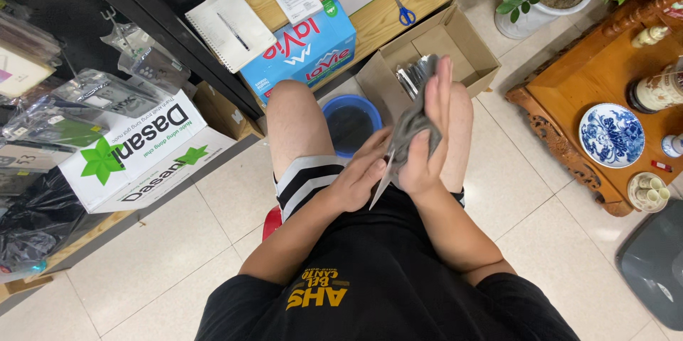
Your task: The person wipes the front and back of a white phone case and its clear packaging with a cloth by hand.
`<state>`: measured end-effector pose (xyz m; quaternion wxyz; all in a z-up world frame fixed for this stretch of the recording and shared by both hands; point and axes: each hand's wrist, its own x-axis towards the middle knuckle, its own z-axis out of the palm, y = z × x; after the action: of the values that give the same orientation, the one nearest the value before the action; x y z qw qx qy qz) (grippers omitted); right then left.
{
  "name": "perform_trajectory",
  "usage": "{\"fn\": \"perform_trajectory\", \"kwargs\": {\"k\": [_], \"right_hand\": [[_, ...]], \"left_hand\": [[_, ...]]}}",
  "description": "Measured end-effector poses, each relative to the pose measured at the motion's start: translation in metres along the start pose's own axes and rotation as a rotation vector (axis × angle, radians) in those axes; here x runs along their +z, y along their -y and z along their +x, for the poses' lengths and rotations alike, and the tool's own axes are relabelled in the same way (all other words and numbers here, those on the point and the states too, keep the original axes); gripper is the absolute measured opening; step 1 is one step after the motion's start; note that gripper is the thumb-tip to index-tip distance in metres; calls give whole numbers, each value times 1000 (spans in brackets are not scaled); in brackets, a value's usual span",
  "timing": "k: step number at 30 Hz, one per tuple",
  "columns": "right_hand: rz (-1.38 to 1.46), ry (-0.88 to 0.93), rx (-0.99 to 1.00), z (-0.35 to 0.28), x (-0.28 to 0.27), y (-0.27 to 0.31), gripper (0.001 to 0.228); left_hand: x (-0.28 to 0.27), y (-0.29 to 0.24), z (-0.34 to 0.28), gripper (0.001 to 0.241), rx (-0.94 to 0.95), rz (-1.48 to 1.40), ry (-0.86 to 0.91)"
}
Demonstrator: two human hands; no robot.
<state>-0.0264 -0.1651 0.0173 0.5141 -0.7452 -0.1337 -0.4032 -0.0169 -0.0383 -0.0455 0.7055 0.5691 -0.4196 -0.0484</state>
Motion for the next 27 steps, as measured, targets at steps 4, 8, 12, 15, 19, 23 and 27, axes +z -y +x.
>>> {"fn": "perform_trajectory", "kwargs": {"k": [4, 8, 12, 15, 19, 23, 27], "right_hand": [[103, -118, 253, 26, -7, -4, 60], [855, -542, 877, 2, 0, -40, 57], [790, -321, 901, -44, 6, -44, 60], [464, 37, 644, -67, 3, -48, 64], [297, 109, 560, -69, 2, -50, 59], [381, 48, 689, -70, -5, -60, 52], [490, -2, 727, -71, -5, -68, 47]], "left_hand": [[-16, 11, -4, 52, -137, -41, 22], [-52, 95, -52, 63, -423, -322, -246], [-49, 54, -10, 54, -569, -681, -522], [-28, 8, 17, 62, -659, -758, -685], [-40, 53, -8, 52, -482, 45, -565], [-35, 30, 0, 35, -487, 57, -569], [-36, 15, 3, 29, -472, 108, -568]]}}
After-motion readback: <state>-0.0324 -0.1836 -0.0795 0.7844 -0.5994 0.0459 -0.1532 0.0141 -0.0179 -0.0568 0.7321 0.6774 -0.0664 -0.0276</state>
